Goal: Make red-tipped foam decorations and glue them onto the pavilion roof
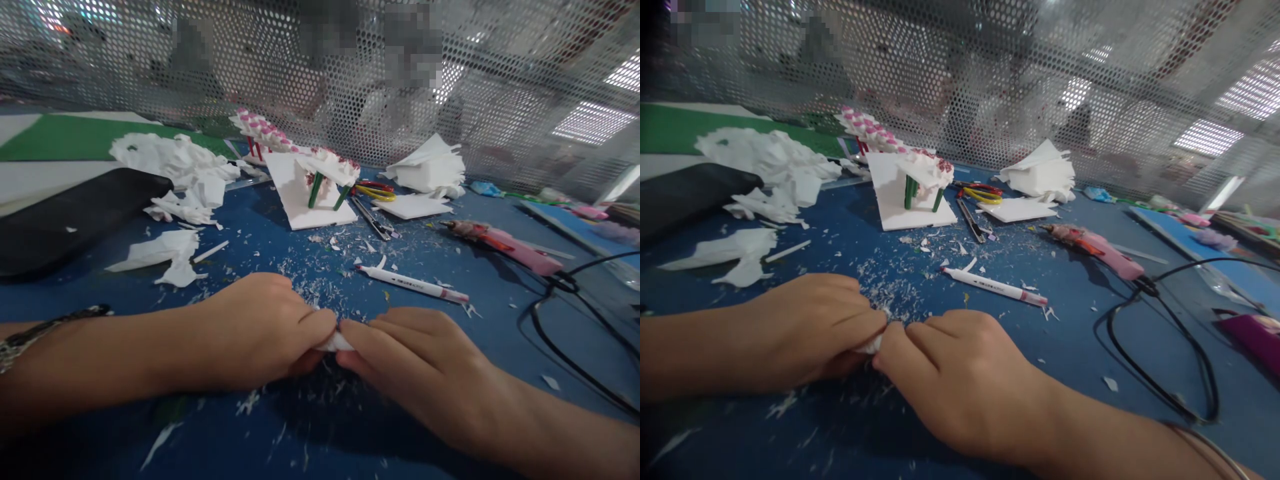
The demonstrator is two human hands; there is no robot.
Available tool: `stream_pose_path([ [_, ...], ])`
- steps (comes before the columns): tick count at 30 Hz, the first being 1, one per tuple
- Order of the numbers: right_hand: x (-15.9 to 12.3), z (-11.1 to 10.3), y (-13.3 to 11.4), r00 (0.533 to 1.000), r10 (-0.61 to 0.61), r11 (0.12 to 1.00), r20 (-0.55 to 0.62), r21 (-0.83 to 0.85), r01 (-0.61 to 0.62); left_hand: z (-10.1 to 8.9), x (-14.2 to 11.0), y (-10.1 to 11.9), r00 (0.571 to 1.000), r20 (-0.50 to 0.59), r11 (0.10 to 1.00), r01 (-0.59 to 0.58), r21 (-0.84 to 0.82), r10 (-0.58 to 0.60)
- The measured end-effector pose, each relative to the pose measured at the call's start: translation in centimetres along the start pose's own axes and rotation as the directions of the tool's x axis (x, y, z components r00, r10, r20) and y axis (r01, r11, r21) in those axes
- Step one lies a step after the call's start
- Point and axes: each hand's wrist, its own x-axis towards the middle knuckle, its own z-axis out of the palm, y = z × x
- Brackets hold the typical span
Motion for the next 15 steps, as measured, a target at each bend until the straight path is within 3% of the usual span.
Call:
stream_pose_path([
  [5,-0.37,-0.07,0.28,0.995,-0.065,0.998,-0.079,-0.028,0.063,-0.19,-0.05,-0.04,1.000,0.022,1.000,-0.008,0.003,0.008],
  [10,-0.48,0.16,0.50,0.976,0.146,0.981,-0.161,0.150,-0.122,-0.39,-0.01,-0.02,0.999,0.041,1.000,0.004,-0.022,-0.003],
  [12,-0.26,0.19,0.48,0.969,0.227,0.957,-0.100,0.210,-0.203,-0.44,-0.02,0.03,0.999,0.050,1.000,-0.003,-0.020,0.004],
  [15,-0.05,0.35,0.50,0.977,0.211,0.962,-0.018,0.179,-0.204,-0.54,-0.11,0.18,0.999,0.039,1.000,-0.017,-0.014,0.017],
])
